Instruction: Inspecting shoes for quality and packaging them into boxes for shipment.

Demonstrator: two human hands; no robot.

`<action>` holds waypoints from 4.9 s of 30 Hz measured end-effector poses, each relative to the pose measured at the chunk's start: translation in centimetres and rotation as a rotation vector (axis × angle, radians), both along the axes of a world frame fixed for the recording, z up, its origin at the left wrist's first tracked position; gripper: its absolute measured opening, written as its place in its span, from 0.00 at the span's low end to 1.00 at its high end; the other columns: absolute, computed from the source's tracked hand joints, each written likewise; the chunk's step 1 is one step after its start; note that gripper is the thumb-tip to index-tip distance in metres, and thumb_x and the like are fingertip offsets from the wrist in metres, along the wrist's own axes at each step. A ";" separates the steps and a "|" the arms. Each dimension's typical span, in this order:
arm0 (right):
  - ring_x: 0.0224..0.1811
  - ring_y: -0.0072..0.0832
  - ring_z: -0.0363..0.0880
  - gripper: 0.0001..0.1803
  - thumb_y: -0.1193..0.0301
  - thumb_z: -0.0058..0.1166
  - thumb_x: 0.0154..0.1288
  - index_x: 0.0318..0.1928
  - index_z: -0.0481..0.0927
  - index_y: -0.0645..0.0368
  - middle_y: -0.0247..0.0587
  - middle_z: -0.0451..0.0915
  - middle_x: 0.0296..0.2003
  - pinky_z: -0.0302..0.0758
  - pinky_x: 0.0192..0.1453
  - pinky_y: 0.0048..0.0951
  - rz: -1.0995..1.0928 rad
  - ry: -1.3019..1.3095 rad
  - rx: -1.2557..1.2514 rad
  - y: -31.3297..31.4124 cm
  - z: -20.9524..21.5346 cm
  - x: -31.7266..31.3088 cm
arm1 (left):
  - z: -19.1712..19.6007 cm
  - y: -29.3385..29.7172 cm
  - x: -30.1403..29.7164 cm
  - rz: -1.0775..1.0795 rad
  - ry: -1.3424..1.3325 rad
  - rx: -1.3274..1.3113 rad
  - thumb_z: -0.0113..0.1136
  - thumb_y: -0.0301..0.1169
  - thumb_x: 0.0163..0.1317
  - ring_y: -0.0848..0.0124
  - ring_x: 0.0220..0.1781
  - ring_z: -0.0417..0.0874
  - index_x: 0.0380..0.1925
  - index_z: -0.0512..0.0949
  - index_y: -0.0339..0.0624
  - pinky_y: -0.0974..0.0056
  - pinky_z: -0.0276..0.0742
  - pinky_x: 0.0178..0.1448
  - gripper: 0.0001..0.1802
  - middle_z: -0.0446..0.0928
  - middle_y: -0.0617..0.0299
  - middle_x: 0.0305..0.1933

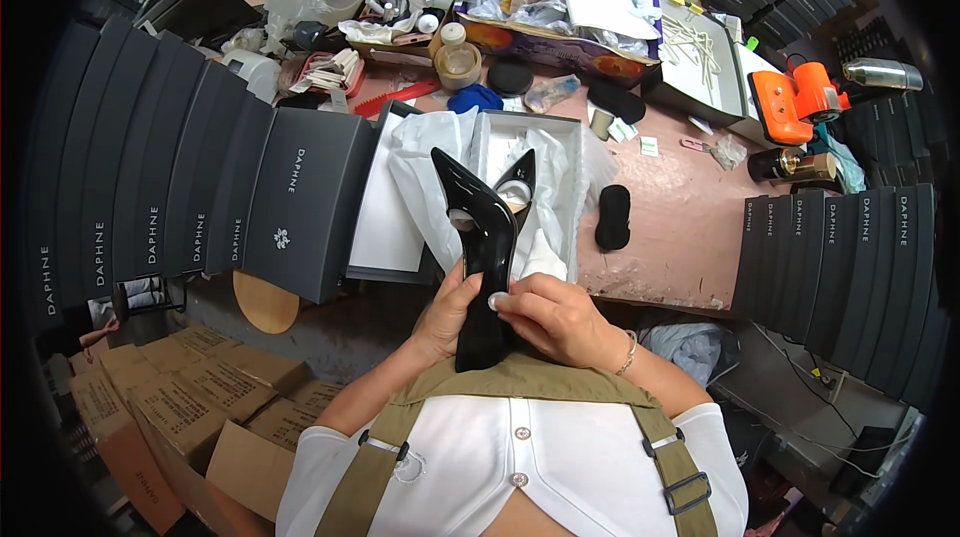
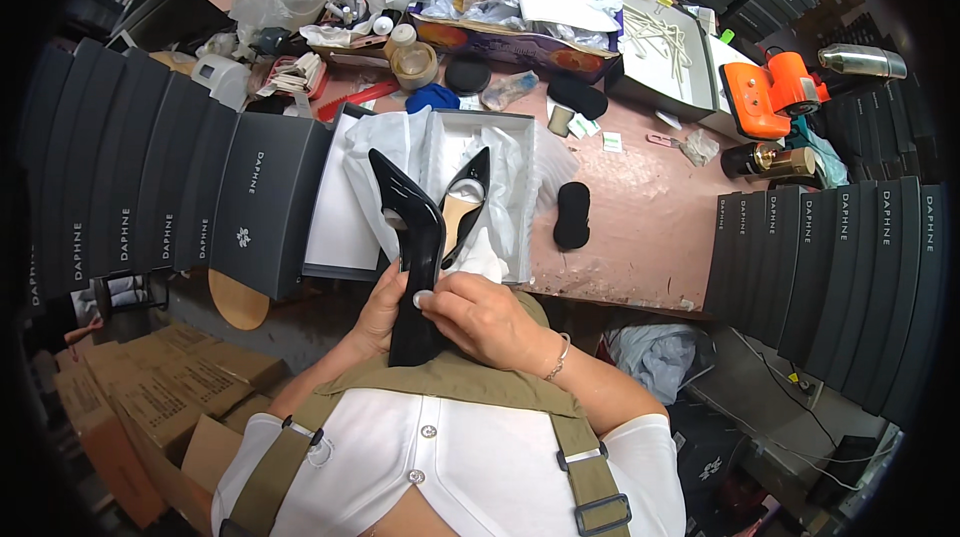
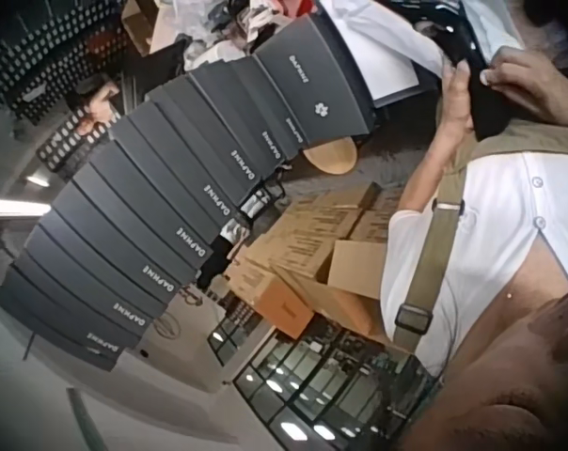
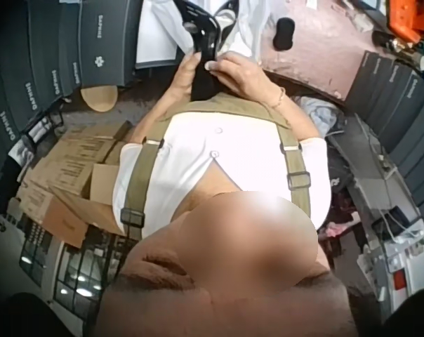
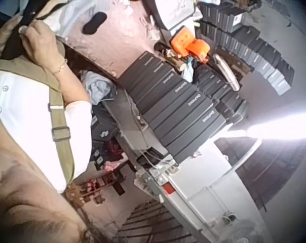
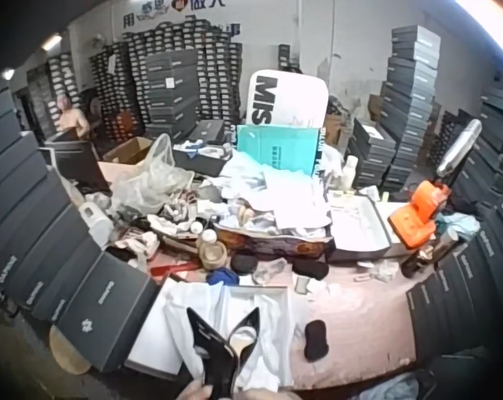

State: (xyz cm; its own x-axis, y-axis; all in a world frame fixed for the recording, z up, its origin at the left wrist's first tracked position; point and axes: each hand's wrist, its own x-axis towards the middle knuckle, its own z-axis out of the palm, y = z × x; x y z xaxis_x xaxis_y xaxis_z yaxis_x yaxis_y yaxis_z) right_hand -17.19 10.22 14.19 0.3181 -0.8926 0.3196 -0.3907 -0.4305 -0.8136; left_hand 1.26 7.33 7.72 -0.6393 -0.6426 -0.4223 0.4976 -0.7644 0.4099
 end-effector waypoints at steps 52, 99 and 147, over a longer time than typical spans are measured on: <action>0.59 0.56 0.65 0.30 0.67 0.59 0.57 0.59 0.68 0.63 0.62 0.65 0.58 0.65 0.64 0.46 -0.839 0.428 0.368 -0.3 -25.5 -16.8 | 1.0 -1.8 -3.8 0.023 -0.209 0.044 0.53 0.35 0.69 0.69 0.36 0.83 0.49 0.68 0.42 0.65 0.83 0.38 0.13 0.78 0.57 0.39; 0.36 0.44 0.79 0.10 0.68 0.58 0.61 0.40 0.78 0.57 0.44 0.79 0.34 0.76 0.38 0.37 -0.727 0.177 -0.141 -8.8 -5.2 -9.4 | 0.6 0.1 -2.8 -0.135 -0.115 -0.111 0.67 0.46 0.56 0.69 0.35 0.83 0.55 0.65 0.45 0.65 0.82 0.38 0.32 0.75 0.56 0.40; 0.74 0.39 0.52 0.57 0.65 0.72 0.49 0.72 0.47 0.61 0.51 0.54 0.71 0.51 0.75 0.34 0.146 -0.451 0.440 -0.3 -5.3 -3.2 | 7.4 -4.9 0.3 0.330 -0.385 -0.785 0.70 0.33 0.45 0.59 0.67 0.66 0.67 0.56 0.38 0.55 0.59 0.72 0.49 0.63 0.47 0.66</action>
